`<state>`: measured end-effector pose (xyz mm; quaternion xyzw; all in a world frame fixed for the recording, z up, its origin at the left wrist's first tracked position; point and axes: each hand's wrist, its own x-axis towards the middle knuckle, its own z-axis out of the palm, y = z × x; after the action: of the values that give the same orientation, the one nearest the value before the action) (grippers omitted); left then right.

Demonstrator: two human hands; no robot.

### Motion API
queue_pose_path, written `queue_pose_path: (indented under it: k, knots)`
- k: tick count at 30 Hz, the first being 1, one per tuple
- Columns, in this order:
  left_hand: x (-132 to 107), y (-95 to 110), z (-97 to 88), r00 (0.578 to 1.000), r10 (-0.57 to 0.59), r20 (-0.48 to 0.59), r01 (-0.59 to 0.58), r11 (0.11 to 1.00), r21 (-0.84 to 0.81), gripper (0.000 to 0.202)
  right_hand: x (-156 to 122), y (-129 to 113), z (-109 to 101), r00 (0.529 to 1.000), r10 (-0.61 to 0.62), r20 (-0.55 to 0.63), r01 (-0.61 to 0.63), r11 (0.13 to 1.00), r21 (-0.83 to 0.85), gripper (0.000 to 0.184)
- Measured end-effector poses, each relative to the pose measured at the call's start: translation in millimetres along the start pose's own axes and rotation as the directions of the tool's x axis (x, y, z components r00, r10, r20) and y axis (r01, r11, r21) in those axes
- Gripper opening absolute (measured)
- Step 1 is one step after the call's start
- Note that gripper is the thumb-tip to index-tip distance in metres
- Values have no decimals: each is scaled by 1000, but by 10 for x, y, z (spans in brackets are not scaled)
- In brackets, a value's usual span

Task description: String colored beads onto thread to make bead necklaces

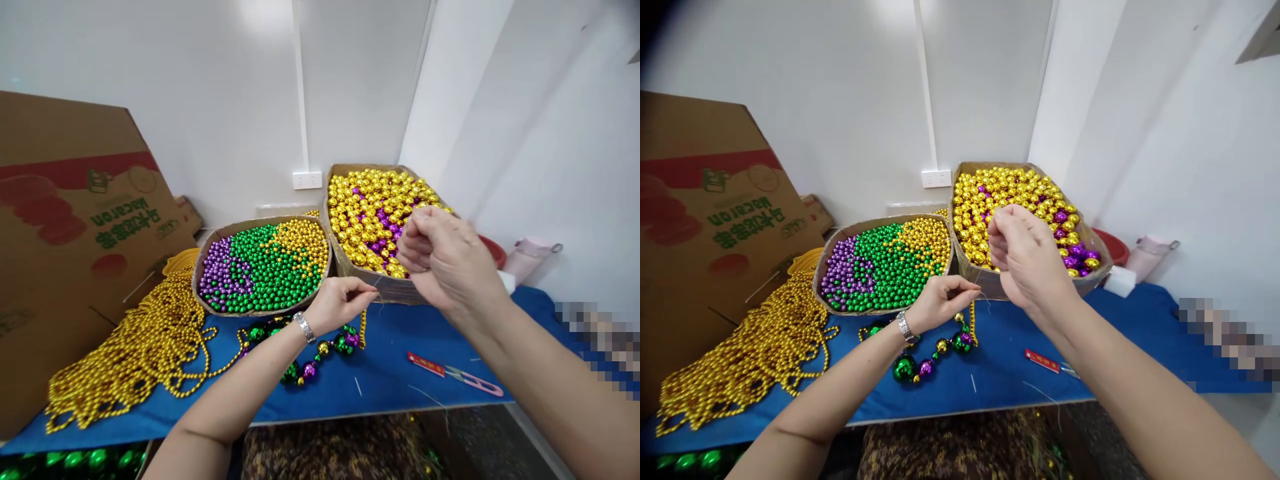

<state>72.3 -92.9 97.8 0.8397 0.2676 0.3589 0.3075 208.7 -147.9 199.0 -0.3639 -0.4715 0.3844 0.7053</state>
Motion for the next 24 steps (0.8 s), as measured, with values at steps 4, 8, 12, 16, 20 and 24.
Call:
queue_pose_path:
  k: [4,8,12,16,20,24]
  knots:
    - [181,140,-124,997,77,-20,-77,997,-6,22,58,-165,107,996,-81,-23,82,996,29,24]
    - [557,392,-336,984,153,-89,-153,988,-1,21,174,-359,215,975,-220,12,219,975,26,26]
    - [792,589,-508,981,145,-127,-166,971,-174,24,300,-406,297,970,-234,59,235,972,-8,27]
    - [895,711,-625,969,184,-162,-214,957,-193,22,464,-534,391,965,-257,47,258,966,-30,33]
    - [986,805,-687,972,211,-99,-223,965,-136,21,627,-842,479,954,-299,4,299,952,-63,39]
    - [1049,934,-763,962,231,-145,-247,964,-99,22,871,-1118,350,955,-269,126,271,962,2,46]
